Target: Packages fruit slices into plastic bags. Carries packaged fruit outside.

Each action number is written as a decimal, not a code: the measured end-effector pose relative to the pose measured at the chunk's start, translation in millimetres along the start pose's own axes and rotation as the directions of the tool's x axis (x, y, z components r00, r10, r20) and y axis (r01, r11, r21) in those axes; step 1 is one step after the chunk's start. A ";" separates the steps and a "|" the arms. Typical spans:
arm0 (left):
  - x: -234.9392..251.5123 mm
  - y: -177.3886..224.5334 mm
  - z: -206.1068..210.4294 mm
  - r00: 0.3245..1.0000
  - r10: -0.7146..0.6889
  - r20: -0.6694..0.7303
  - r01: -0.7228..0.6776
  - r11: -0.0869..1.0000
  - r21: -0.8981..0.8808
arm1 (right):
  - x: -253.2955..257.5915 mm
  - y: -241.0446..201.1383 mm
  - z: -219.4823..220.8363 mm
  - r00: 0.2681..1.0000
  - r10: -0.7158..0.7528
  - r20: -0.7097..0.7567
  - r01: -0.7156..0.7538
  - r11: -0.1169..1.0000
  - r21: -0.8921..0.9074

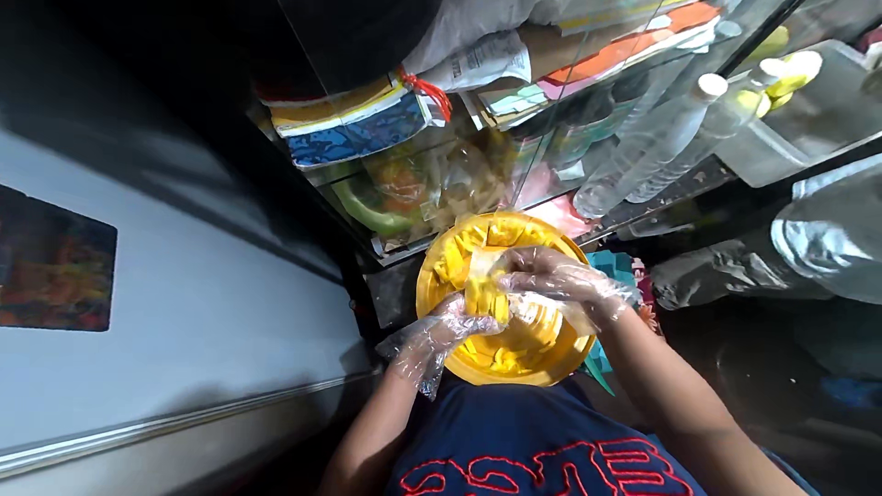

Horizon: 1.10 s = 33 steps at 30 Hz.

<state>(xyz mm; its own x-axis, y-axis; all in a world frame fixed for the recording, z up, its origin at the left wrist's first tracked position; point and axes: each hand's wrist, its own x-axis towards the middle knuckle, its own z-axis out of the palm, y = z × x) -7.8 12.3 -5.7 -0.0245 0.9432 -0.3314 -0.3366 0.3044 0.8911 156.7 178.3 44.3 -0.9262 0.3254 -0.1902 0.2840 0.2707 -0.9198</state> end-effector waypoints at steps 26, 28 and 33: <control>-3.8 19.0 16.7 0.979 -0.116 -0.169 0.164 0.937 0.310 | 16.7 -4.7 15.8 0.998 -0.035 0.051 0.048 0.963 -0.267; -4.3 18.4 17.7 0.976 -0.136 -0.168 0.179 0.945 0.274 | 17.0 -2.6 13.8 0.993 -0.068 0.092 0.092 0.953 -0.289; -1.5 17.8 20.4 0.954 -0.172 -0.245 0.244 0.921 0.305 | 18.9 -6.0 21.4 0.988 -0.077 0.134 0.123 0.917 -0.379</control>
<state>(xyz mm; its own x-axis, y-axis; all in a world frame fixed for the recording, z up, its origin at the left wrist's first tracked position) 5.4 19.0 17.0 -0.1964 0.8150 -0.5451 -0.0287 0.5510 0.8340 132.2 163.4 38.9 -0.9702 0.1794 -0.1629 0.2405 0.6313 -0.7373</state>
